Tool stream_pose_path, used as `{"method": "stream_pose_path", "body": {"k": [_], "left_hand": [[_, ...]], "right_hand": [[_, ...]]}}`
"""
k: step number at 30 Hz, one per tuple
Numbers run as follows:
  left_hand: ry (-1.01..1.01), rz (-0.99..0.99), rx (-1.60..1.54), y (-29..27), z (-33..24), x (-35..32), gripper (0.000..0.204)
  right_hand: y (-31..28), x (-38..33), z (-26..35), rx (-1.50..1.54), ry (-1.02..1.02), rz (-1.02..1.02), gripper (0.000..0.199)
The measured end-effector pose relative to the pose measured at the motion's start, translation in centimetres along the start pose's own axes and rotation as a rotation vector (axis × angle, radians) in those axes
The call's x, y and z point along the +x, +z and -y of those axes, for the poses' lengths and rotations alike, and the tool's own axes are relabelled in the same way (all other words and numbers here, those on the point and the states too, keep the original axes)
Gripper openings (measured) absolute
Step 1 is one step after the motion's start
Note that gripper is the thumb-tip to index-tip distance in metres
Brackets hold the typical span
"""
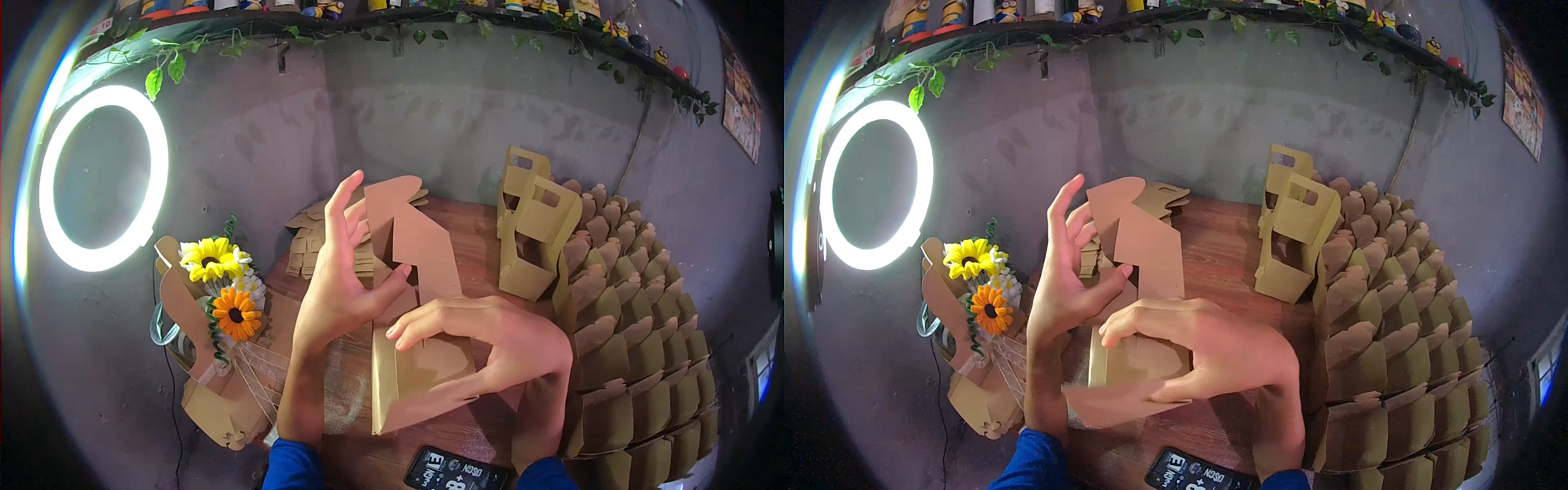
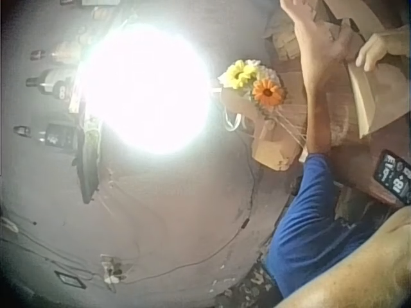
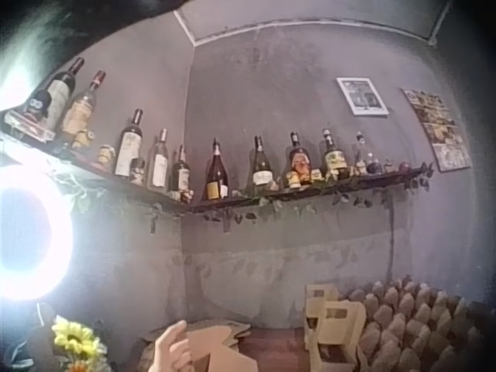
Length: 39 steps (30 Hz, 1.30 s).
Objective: Assembling cardboard coffee cup carriers at a desk.
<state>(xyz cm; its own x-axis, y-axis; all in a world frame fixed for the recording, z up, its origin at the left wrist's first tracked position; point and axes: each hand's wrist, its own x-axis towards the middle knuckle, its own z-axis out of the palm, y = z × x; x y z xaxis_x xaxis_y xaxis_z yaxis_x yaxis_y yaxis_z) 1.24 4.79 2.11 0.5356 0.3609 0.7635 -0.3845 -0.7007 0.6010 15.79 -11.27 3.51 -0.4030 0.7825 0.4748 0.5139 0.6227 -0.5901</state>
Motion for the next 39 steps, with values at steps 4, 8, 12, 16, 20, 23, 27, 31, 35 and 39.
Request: {"method": "stream_pose_path", "body": {"k": [4, 8, 12, 16, 20, 23, 27, 31, 35, 39], "left_hand": [[-0.08, -0.059, -0.208, 0.8, -0.2, 0.2, 0.085], [-0.083, -0.029, -0.131, 0.2, 1.0, 0.1, 0.061], [-0.096, 0.081, 0.031, -0.1, 1.2, -0.2, 0.044], [0.015, 0.091, -0.089, 0.3, 0.7, -0.2, 0.038], [-0.069, 0.198, -0.206, -0.4, 0.3, -0.4, 0.041], [-0.092, 0.211, -0.124, -0.7, -1.0, -0.3, 0.043], [0.024, 0.187, 0.139, -1.7, -1.0, 0.0, 0.042], [0.013, 0.155, 0.426, -2.0, -0.2, -0.6, 0.04], [-0.061, 0.014, 0.71, -1.9, -1.8, -1.9, 0.038], [0.104, -0.02, 0.841, -0.7, -3.5, -2.1, 0.036]], "right_hand": [[-0.9, -0.4, -0.3, 0.091, 0.074, 0.04, 0.048], [-1.1, -0.5, -0.5, 0.142, 0.072, 0.051, 0.044], [-0.8, -0.4, -1.1, 0.16, 0.097, 0.013, 0.038], [-0.8, -0.4, -0.7, 0.111, 0.094, -0.018, 0.034], [-0.5, -0.3, -0.5, 0.09, 0.05, -0.09, 0.031], [-0.6, -0.8, 0.5, 0.118, -0.015, -0.241, 0.025], [-0.2, -2.2, 2.5, 0.215, 0.019, -0.771, 0.025], [1.3, -2.7, 5.3, -0.076, 0.016, -0.979, 0.045], [3.2, -2.4, 8.0, -0.395, 0.242, -0.664, 0.075], [4.0, -1.1, 6.8, -0.909, 0.339, -0.722, 0.048]]}}
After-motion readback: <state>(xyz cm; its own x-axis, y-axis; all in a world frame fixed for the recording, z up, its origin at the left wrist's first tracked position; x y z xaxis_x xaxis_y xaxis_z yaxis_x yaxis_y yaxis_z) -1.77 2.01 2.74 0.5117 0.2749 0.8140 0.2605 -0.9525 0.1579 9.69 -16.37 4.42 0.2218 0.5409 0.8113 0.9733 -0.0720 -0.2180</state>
